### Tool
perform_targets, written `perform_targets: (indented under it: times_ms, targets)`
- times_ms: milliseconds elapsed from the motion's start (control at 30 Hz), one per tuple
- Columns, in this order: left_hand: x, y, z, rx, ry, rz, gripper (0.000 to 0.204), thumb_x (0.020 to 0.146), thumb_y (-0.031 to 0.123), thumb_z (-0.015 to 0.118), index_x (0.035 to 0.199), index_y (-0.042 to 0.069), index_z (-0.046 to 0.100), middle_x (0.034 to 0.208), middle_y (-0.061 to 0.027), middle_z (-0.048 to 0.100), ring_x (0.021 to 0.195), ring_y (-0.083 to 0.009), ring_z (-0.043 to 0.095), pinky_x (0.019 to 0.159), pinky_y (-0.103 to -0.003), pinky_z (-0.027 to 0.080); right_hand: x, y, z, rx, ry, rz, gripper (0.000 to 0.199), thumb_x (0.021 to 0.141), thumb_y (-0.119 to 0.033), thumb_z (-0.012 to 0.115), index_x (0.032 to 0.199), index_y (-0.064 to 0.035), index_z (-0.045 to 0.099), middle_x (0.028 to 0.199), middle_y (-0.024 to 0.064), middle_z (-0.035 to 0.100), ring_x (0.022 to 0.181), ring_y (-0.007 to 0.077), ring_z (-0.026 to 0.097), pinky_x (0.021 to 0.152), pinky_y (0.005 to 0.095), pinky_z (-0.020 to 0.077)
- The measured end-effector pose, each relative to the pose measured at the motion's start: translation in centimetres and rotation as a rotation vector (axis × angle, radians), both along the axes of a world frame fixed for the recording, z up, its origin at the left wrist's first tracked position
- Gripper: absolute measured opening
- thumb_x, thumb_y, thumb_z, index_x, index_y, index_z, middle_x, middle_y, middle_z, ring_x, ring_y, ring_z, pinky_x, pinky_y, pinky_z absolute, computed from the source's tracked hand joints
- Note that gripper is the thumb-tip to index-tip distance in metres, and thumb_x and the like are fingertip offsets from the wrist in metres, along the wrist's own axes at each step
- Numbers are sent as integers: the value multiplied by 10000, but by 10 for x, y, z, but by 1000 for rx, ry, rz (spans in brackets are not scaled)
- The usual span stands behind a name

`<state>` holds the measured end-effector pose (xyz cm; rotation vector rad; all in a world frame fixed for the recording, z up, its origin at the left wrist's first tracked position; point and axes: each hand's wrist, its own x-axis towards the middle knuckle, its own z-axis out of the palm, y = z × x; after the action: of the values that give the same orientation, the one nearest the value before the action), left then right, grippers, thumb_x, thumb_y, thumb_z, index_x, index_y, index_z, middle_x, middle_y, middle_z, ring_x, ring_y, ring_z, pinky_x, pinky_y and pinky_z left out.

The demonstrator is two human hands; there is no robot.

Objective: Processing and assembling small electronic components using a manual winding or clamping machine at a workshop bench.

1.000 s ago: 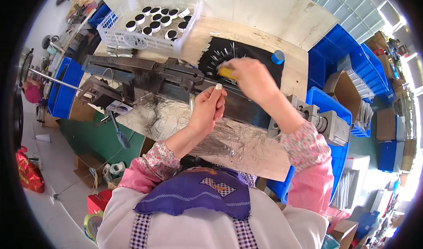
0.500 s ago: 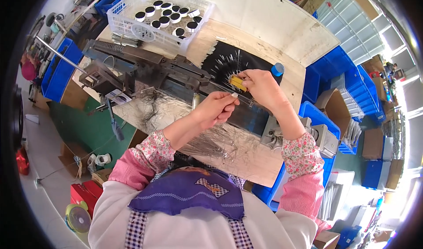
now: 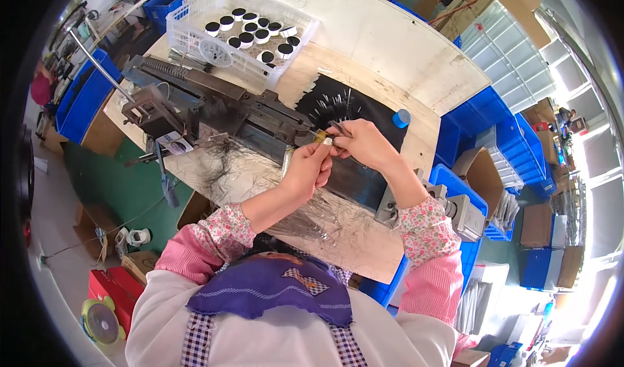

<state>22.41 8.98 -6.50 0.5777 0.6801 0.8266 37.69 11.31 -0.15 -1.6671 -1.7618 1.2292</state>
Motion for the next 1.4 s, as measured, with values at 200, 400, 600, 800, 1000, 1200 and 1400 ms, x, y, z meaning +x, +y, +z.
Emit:
perform_targets:
  times_ms: [200, 400, 600, 800, 1000, 1200, 1400]
  targets:
    - [3, -7, 5, -82, -52, 99, 234, 993, 214, 475, 810, 79, 532, 566, 35, 404, 398, -74, 314, 386, -250, 228, 11, -9, 0, 23, 52, -29, 258, 892, -63, 595, 1094, 96, 621, 828, 64, 664, 698, 113, 626, 658, 257, 523]
    - [2, -1, -11, 76, -33, 39, 349, 1009, 379, 408, 952, 59, 535, 755, -41, 567, 586, -144, 539, 539, -299, 442, 20, 5, 13, -177, 287, -71, 307, 908, -93, 594, 1166, 73, 596, 871, 87, 661, 693, 125, 627, 654, 266, 534]
    - [6, 1, 5, -106, -489, -141, 870, 935, 650, 304, 1365, -106, 268, 1380, -216, 385, 1360, -314, 328, 1135, -401, 281, 24, 3, 13, 167, -191, 187, 350, 945, -273, 551, 1225, -69, 601, 982, 148, 598, 863, 235, 623, 785, 356, 507]
    - [-16, 10, 21, -326, -616, -63, 830, 920, 653, 368, 1298, -86, 352, 1265, -178, 472, 1270, -285, 423, 1114, -396, 313, 16, -27, 20, 686, -719, -1, 412, 870, -139, 589, 1274, -67, 559, 982, 139, 531, 892, 300, 547, 843, 385, 444]
    - [-21, 3, 12, -211, -621, -84, 730, 958, 604, 330, 1255, -55, 428, 1261, -152, 500, 1267, -257, 435, 1127, -377, 290, -19, -41, 4, 859, -484, 24, 317, 733, -38, 626, 1046, -67, 668, 817, 69, 556, 802, 246, 563, 710, 362, 423]
    - [-24, -6, 12, -144, -545, -5, 704, 979, 568, 293, 1298, -47, 410, 1326, -169, 470, 1313, -268, 400, 1148, -391, 263, 2, -28, 4, 645, -341, -28, 139, 768, -84, 685, 900, -105, 722, 757, 28, 592, 724, 211, 583, 781, 336, 385]
    - [-25, -2, 19, -120, -502, -8, 708, 988, 546, 290, 1314, -75, 388, 1354, -191, 447, 1320, -276, 394, 1153, -391, 256, -10, -24, 7, 828, -413, 10, 131, 745, -73, 695, 873, -97, 717, 724, 23, 576, 710, 199, 568, 774, 338, 376]
